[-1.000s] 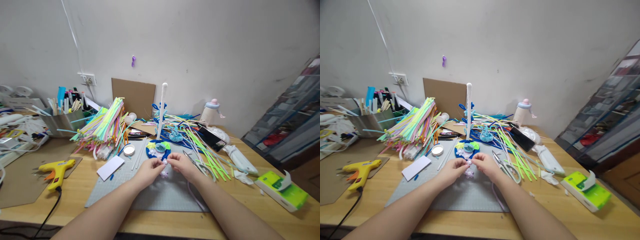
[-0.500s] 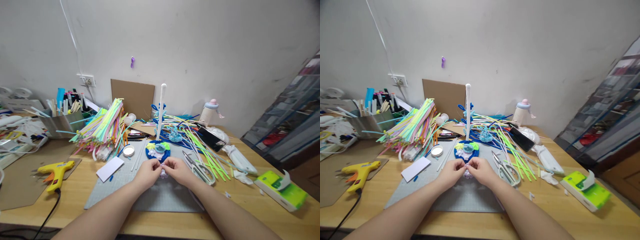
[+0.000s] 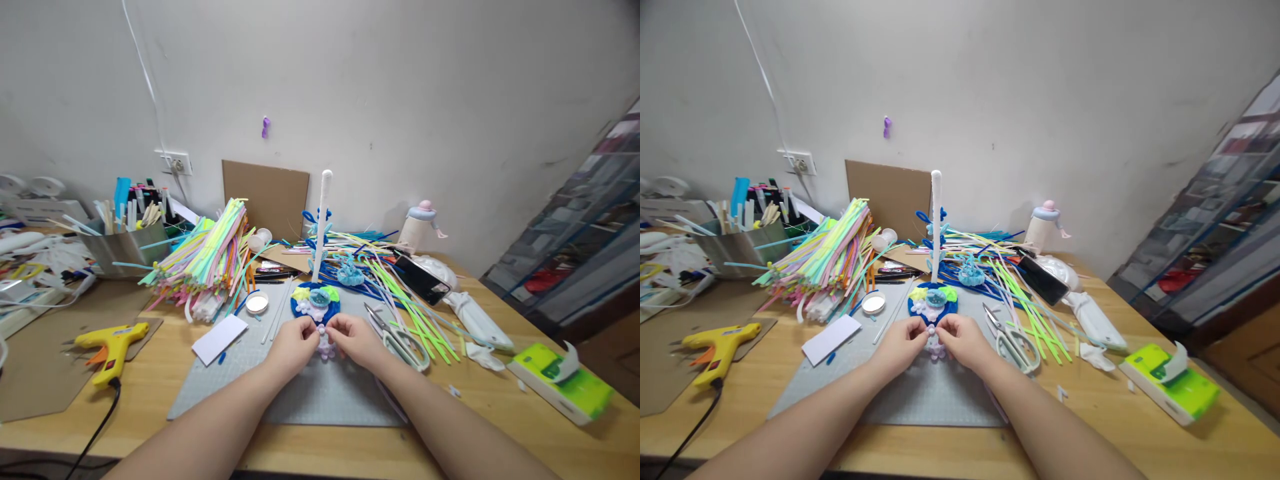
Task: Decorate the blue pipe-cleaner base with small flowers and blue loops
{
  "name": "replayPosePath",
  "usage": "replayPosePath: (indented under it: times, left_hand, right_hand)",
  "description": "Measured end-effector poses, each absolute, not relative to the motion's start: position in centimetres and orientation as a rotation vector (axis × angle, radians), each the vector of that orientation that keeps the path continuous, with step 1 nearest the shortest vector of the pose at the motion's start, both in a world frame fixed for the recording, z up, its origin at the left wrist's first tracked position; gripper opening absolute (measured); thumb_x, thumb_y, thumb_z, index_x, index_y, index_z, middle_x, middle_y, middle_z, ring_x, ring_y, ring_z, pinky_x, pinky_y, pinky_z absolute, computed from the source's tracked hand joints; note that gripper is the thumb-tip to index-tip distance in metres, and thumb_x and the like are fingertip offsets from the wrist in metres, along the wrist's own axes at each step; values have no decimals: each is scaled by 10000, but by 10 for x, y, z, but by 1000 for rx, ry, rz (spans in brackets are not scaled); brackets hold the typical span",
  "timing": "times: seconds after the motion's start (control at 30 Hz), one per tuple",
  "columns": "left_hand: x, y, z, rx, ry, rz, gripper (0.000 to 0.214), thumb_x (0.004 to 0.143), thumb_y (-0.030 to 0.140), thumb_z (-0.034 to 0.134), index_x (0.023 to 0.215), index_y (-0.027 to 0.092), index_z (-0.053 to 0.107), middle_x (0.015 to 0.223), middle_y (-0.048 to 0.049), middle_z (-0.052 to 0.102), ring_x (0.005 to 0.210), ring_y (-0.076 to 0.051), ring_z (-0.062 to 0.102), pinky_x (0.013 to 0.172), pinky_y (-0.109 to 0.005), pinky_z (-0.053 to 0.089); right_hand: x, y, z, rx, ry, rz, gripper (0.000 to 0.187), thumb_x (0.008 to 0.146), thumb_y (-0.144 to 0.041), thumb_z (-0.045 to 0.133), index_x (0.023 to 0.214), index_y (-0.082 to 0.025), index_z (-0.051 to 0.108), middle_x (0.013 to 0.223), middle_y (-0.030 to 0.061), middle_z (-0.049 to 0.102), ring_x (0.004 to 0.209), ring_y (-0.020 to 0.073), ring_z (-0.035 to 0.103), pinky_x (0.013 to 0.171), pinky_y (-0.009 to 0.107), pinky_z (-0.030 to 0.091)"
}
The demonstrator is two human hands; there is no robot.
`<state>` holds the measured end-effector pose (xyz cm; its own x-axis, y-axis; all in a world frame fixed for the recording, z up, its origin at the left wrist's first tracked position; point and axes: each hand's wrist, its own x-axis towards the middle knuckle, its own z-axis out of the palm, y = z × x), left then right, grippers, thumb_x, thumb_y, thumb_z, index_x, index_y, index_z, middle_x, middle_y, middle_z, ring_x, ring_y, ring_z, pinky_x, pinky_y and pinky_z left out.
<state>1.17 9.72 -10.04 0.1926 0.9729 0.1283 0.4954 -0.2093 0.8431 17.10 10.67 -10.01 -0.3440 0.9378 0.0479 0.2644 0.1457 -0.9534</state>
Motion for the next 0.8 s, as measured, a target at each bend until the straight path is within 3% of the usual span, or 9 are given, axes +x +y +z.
replayPosePath:
  times: [0.17,0.33,0.5,0.8]
  left_hand:
    - [12,99,-106,1819,1371,898,190,757,302,451,624,173,493,559,39,491,549,-101,452,504,-201,304]
    - [10,100,-110,1907,1505,747,214,761,308,445,616,173,523,591,12,562,571,-116,497,506,-208,296]
    - [9,96,-106,2047,1589,571,182,754,303,462,676,192,584,661,-2,622,608,-130,530,519,-221,279]
    - [12,92,-97,2193,1592,423,177,763,330,458,748,228,603,739,-1,646,673,-153,554,529,-242,269]
  right_hand:
    - [187,127,-104,-1245,-1434,1178,196,714,-349,565,677,-161,525,516,-47,511,331,41,412,333,157,300]
    - [206,146,-112,-1320,-1220,1268,297,696,-458,551,668,-176,461,521,-53,492,304,33,382,276,148,185]
    - [201,147,-122,-1383,-1335,1387,267,647,-398,612,601,-165,489,424,-52,495,277,45,387,257,148,196]
    - [195,151,-126,-1494,-1422,1317,226,701,-333,559,569,-173,470,315,-81,432,219,40,322,242,148,191]
